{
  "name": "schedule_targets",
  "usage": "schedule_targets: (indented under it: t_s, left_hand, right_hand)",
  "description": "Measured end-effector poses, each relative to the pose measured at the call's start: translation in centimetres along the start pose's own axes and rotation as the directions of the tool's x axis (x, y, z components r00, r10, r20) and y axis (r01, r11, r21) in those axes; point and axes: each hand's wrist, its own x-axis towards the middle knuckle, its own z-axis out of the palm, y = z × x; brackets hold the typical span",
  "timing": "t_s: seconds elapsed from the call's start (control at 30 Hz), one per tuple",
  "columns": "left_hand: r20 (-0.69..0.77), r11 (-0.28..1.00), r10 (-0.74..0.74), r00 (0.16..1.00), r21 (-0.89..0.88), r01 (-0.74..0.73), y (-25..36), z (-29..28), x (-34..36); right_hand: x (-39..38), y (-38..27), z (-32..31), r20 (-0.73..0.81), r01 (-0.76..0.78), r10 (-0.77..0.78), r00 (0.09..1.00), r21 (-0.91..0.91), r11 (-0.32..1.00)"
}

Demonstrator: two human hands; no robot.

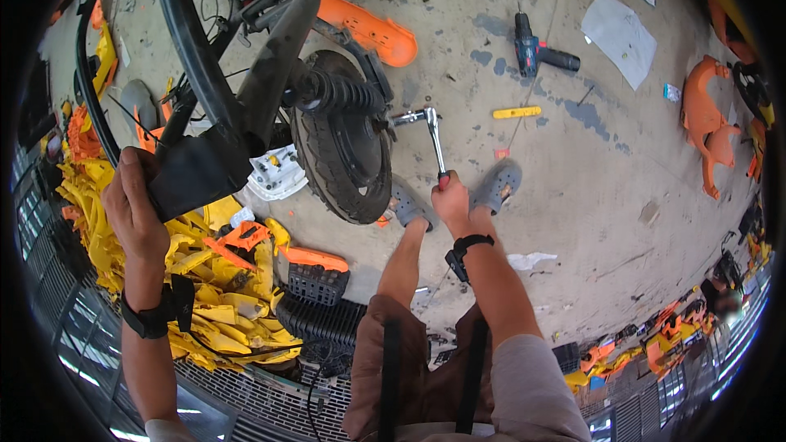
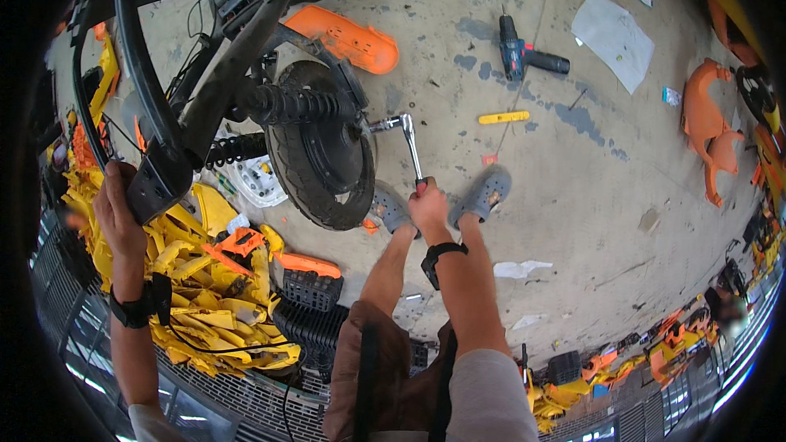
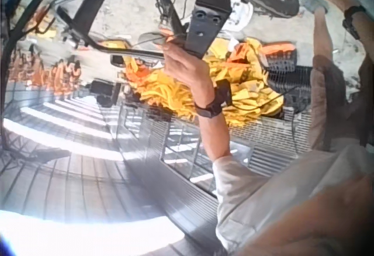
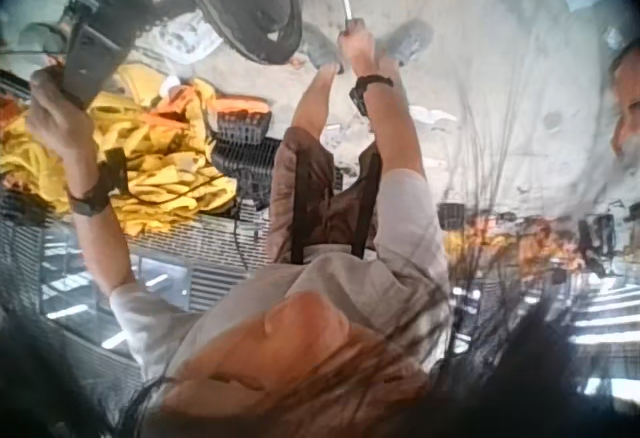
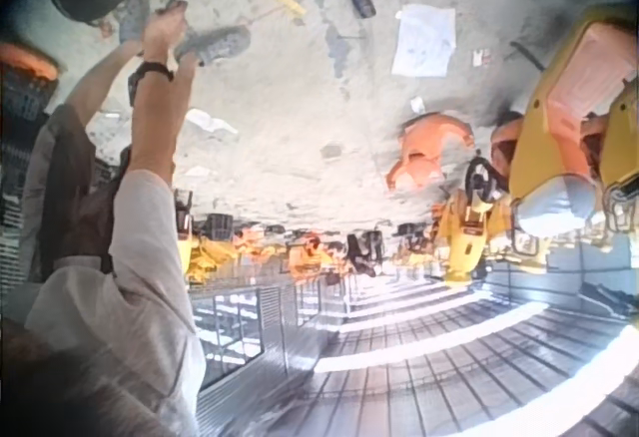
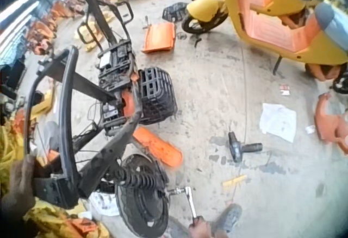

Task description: The person uses a power drill to remove screws from an orange scooter fender, then removes the fender and a plastic cover by hand, and later uses a socket wrench to loosen or tighten a bolt on the rear wheel assembly.

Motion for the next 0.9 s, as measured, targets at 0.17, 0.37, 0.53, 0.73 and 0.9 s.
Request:
schedule_targets:
  t_s: [0.17, 0.37, 0.53, 0.73, 0.9]
  left_hand:
    - [0.042, 0.998, -0.045, 0.998, 0.039, 0.044, -0.5, -0.3, -0.3]
    - [-0.068, 0.943, 0.282, 0.957, 0.202, -0.263, -1.7, 0.0, -0.3]
    - [0.069, 0.742, 0.518, 0.853, 0.46, -0.488, -5.5, -2.1, 0.0]
    - [0.069, 0.88, 0.303, 0.951, 0.363, -0.306, -5.7, -1.9, -0.3]
    - [0.033, 0.756, 0.502, 0.864, 0.468, -0.457, -6.5, -1.6, -0.1]
  right_hand:
    - [1.3, 1.1, 0.5, -0.08, 0.081, -0.075, 0.994, 0.079, 0.994]
    - [6.5, -0.5, 0.0, 0.326, -0.11, -0.13, 0.936, 0.625, 0.773]
    - [9.6, -1.3, 1.2, -0.034, 0.162, -0.159, 0.987, 0.295, 0.942]
    - [3.9, -2.1, 4.1, -0.465, -0.086, 0.418, 0.78, 0.583, 0.808]
    - [2.4, 3.1, -0.7, -0.352, 0.092, 0.085, 0.932, 0.456, 0.885]
